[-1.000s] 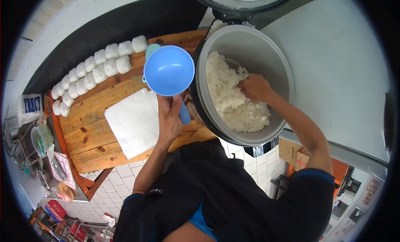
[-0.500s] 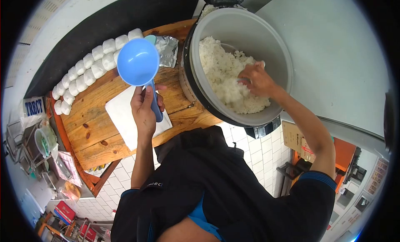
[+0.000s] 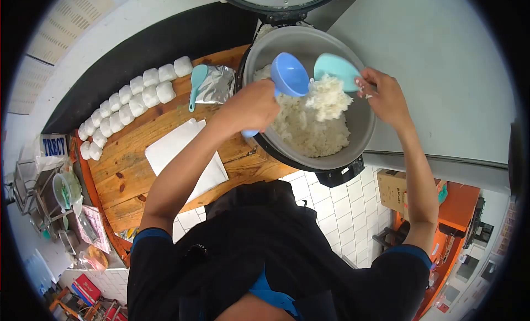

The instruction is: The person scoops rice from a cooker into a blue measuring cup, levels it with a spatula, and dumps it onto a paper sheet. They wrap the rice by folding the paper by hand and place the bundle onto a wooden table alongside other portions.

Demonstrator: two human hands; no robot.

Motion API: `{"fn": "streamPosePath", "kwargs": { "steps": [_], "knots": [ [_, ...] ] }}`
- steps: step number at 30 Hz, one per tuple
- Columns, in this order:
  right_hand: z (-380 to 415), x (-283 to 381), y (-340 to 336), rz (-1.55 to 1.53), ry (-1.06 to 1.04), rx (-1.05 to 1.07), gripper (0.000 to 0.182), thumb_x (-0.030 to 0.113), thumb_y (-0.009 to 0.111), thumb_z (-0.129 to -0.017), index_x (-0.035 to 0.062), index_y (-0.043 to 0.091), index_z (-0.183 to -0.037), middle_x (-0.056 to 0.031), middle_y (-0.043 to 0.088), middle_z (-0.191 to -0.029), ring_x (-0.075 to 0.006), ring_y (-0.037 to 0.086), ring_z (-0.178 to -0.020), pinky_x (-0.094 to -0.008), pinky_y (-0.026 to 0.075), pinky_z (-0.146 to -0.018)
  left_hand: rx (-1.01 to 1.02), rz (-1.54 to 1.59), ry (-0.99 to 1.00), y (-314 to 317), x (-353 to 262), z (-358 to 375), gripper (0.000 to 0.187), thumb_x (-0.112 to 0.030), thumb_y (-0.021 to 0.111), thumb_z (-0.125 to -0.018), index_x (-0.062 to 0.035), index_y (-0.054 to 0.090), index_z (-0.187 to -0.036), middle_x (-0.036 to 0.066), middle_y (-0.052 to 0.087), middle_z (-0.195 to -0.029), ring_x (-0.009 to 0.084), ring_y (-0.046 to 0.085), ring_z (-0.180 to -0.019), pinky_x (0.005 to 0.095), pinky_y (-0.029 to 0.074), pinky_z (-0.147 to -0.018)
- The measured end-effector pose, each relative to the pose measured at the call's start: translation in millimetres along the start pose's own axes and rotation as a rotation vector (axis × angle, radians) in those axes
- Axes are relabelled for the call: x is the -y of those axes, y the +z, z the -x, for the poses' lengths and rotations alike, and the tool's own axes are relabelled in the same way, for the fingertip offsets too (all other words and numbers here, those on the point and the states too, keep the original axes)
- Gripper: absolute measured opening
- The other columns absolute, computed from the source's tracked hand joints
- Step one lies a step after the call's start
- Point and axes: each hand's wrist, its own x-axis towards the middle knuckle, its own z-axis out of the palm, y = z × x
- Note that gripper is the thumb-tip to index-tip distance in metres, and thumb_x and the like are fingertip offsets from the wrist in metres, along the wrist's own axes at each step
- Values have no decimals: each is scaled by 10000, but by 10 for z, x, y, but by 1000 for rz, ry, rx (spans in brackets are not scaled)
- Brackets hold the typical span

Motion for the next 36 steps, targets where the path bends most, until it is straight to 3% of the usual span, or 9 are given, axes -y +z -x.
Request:
{"fn": "streamPosePath", "kwargs": {
  "steps": [5,7,8,12,14,20,24,26,36],
  "knots": [
    [203,294,363,412,-85,-291,235,113,622,-910,28,617,-1129,-163,661,-903,-386,648,-931,-501,524,-779,163,267,-122,85,-52,-421,232,-75,500,-868,113,517,-1004,220,610,-741,316,636,-635,423,489,-560],
    [49,-79,421,463,-75,-317,247,118,626,-900,35,624,-1133,-151,661,-891,-362,657,-931,-487,523,-781,-372,-211,274,40,-23,-311,243,-66,480,-879,115,519,-1036,242,620,-771,376,626,-688,447,490,-644],
    [-54,-242,485,517,-74,-332,259,124,630,-891,42,631,-1137,-139,662,-880,-338,665,-931,-472,521,-784,-361,-206,265,4,-29,-255,243,-66,480,-879,115,519,-1036,242,620,-771,376,626,-688,447,490,-644],
    [-701,-580,1223,988,99,173,128,131,624,-861,135,748,-893,-73,718,-943,-224,674,-949,-383,375,-983,-370,-69,259,-103,-224,11,357,-53,526,-825,131,502,-1130,282,624,-772,468,626,-808,527,473,-741],
    [-1003,-976,1679,912,-301,7,179,156,581,-903,134,758,-905,-86,720,-915,-213,653,-951,-364,315,-993,-336,-85,191,-65,-239,164,351,-24,483,-860,121,493,-1179,268,619,-746,459,629,-787,512,479,-730],
    [-1053,-308,1447,382,-564,345,141,176,632,-884,119,761,-872,-79,708,-885,-210,626,-899,-371,317,-910,-319,99,103,-72,-2,626,432,-26,427,-920,75,454,-1339,263,626,-788,421,643,-785,463,487,-727],
    [-634,-68,1360,458,-537,602,124,161,667,-869,105,766,-917,-79,713,-879,-211,620,-874,-363,316,-908,-339,178,35,-90,79,853,475,-25,429,-933,48,426,-1402,242,631,-817,395,643,-786,434,487,-728],
    [-437,-186,1288,201,-472,472,116,140,688,-868,96,752,-954,-77,705,-928,-232,590,-916,-371,312,-941,-348,206,40,-66,171,921,453,-64,419,-999,-74,433,-1452,75,590,-839,127,527,-540,294,459,-553],
    [194,-387,846,-68,-192,313,213,179,688,-891,28,734,-1033,-131,719,-1052,-257,645,-863,-400,430,-949,-373,87,47,-53,154,665,440,-75,445,-982,-63,464,-1421,120,615,-833,195,572,-555,341,485,-595]
  ]
}}
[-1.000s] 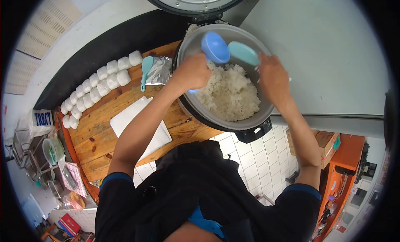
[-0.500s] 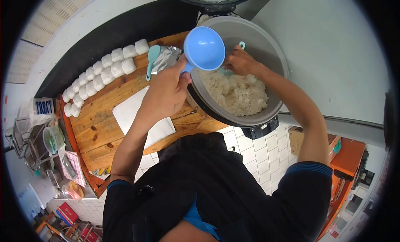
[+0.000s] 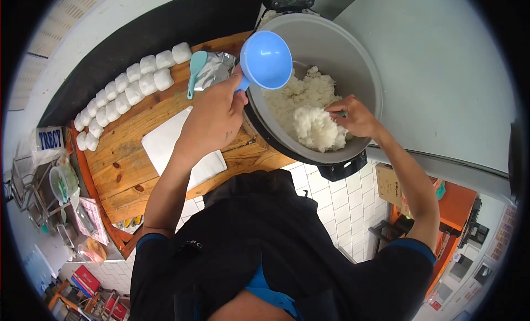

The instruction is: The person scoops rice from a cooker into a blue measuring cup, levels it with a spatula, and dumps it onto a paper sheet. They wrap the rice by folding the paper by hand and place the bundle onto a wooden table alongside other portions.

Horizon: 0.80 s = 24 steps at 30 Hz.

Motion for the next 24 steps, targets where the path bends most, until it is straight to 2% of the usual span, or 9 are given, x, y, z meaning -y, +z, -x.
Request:
{"fn": "streamPosePath", "kwargs": {
  "steps": [2,4,6,8,10,15,17,21,24],
  "knots": [
    [34,-40,-224,-447,152,72,208,193,679,-898,51,733,-1041,-135,719,-1054,-287,669,-765,-399,532,-801,36,-241,103,44,33,-122,441,-77,473,-952,6,467,-1384,151,617,-821,238,594,-576,375,498,-631],
    [48,115,-547,-222,181,-138,192,177,644,-924,32,728,-1018,-153,717,-1018,-315,677,-683,-365,571,-695,66,-276,164,176,91,-286,398,-72,481,-935,49,493,-1313,163,613,-811,243,600,-584,382,499,-616],
    [60,418,-777,62,223,-327,206,144,629,-918,20,707,-1064,-149,706,-1030,-309,680,-729,-353,576,-734,92,-311,226,275,3,-501,363,-68,489,-918,92,519,-1242,176,609,-801,248,606,-591,390,500,-602],
    [79,574,-723,350,272,-515,234,110,613,-912,8,686,-1110,-145,695,-1042,-303,683,-775,-341,581,-772,451,-103,-42,401,-182,-711,270,-59,486,-909,125,544,-1097,177,601,-795,233,596,-584,384,486,-533],
    [65,559,-393,623,64,-603,365,41,583,-877,18,617,-1240,-136,658,-1080,-301,676,-898,-361,579,-787,465,59,-82,629,-278,-821,229,-52,478,-910,109,552,-1055,160,593,-793,217,587,-578,369,476,-503],
    [108,650,28,548,-39,-577,492,-50,537,-836,41,560,-1319,-132,647,-1071,-288,660,-973,-385,574,-780,441,311,-257,682,-291,-895,211,-57,451,-944,83,564,-1054,115,571,-856,155,550,-590,317,460,-471],
    [150,510,-240,439,150,-492,492,-40,566,-817,38,578,-1303,-102,665,-1033,-250,661,-977,-399,555,-765,423,458,-423,643,-216,-858,224,-67,438,-962,71,560,-1089,107,549,-909,128,519,-610,300,453,-476],
    [-189,-46,-462,862,274,-496,379,74,624,-847,108,649,-1224,-55,685,-986,-209,669,-982,-455,434,-925,408,373,-393,514,-212,-844,242,-79,432,-974,59,549,-1134,93,531,-948,111,484,-617,284,445,-487],
    [-962,-633,101,1018,239,-127,257,184,672,-853,152,693,-1106,-59,700,-1013,-199,659,-984,-478,356,-1003,364,440,-367,469,-288,-772,251,-91,429,-979,42,551,-1154,66,525,-935,100,477,-614,273,439,-490]
  ]
}}
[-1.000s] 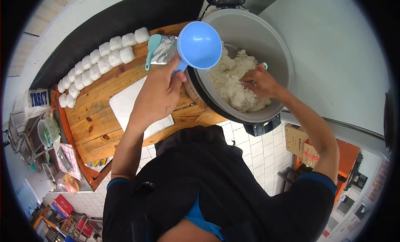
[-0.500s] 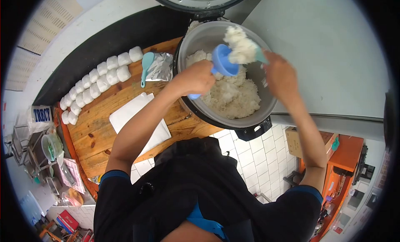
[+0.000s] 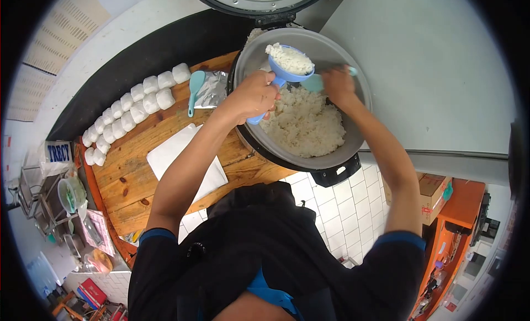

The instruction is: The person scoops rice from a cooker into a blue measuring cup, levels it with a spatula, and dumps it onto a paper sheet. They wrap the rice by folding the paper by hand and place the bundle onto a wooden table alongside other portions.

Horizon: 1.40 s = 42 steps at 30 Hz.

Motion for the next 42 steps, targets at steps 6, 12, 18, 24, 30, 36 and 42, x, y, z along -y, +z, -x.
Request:
{"fn": "streamPosePath", "kwargs": {
  "steps": [6,12,18,24,30,36,42],
  "knots": [
    [-258,367,174,-529,-292,-233,197,270,715,-839,146,753,-988,-66,708,-1040,-224,645,-990,-427,312,-1009,-28,12,44,-20,-20,189,257,-111,422,-993,14,553,-1176,49,527,-934,81,470,-613,257,429,-483],
    [452,306,-438,-676,-386,4,236,266,765,-797,125,783,-986,-77,715,-952,-236,631,-954,-371,319,-963,-33,15,94,-101,-37,276,240,-128,426,-1012,0,562,-1164,43,532,-921,72,467,-597,240,422,-476],
    [899,132,-624,-848,-304,148,283,209,769,-779,74,769,-1027,-110,719,-980,-254,616,-918,-373,360,-957,-56,-3,174,-95,-44,304,220,-134,435,-1016,2,576,-1118,44,548,-885,78,493,-598,245,445,-474],
    [875,-402,-543,-982,-120,181,327,265,767,-782,88,762,-1057,-134,726,-1036,-317,650,-932,-395,477,-919,-60,-82,142,-164,-3,275,232,-121,433,-999,37,564,-1110,78,556,-902,95,524,-604,273,479,-491],
    [1024,-428,-1322,-651,317,-236,301,230,673,-870,83,717,-1129,-139,704,-1093,-338,672,-948,-437,536,-829,63,-197,17,-6,116,-31,251,-30,420,-922,83,540,-1112,99,555,-890,131,531,-591,297,481,-495],
    [1210,492,-1168,-587,60,-443,380,-58,534,-818,-90,602,-1191,-151,610,-1048,-306,641,-933,-388,558,-776,101,-26,-12,368,151,-252,164,13,452,-886,51,548,-1014,92,541,-811,152,532,-614,320,473,-488],
    [1659,473,-1306,-714,37,-412,397,-72,537,-811,-123,580,-1202,-169,587,-988,-327,635,-874,-424,535,-727,27,63,-7,242,264,-311,178,-6,442,-906,32,558,-1035,61,531,-787,152,528,-608,319,461,-486]
  ]
}}
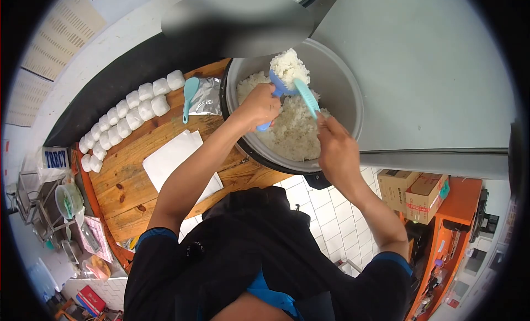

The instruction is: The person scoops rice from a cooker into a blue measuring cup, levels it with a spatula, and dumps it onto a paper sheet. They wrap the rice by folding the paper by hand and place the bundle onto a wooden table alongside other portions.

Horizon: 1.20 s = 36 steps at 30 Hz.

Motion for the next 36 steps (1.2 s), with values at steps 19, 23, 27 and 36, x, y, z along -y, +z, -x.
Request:
{"fn": "streamPosePath", "kwargs": {
  "steps": [19,23,27,36],
  "knots": [
    [-589,-539,-100,-533,744,75,636,429,316,-1069,-71,527,-736,-259,538,-630,-453,522,-608,-485,449,-638,-56,-185,274,55,-95,295,430,-25,514,-817,137,491,-1215,262,597,-770,412,594,-676,444,484,-674],
    [-405,75,114,-418,543,158,580,384,344,-1063,-76,595,-817,-284,602,-727,-475,606,-757,-510,463,-732,-250,-582,461,238,-180,550,526,22,490,-800,174,418,-1298,249,601,-774,404,607,-707,447,478,-691],
    [-327,-43,110,-625,576,259,588,389,341,-1064,-76,597,-811,-282,601,-722,-471,610,-740,-509,466,-714,-244,-539,450,184,-34,469,610,55,498,-774,225,340,-1338,253,602,-767,407,623,-742,459,481,-712],
    [-438,83,17,-419,434,157,596,352,340,-1067,-84,605,-757,-338,618,-792,-519,611,-836,-578,455,-774,-267,-743,464,77,-232,609,631,48,532,-776,189,351,-1364,262,605,-776,400,620,-749,462,477,-717]
  ]
}}
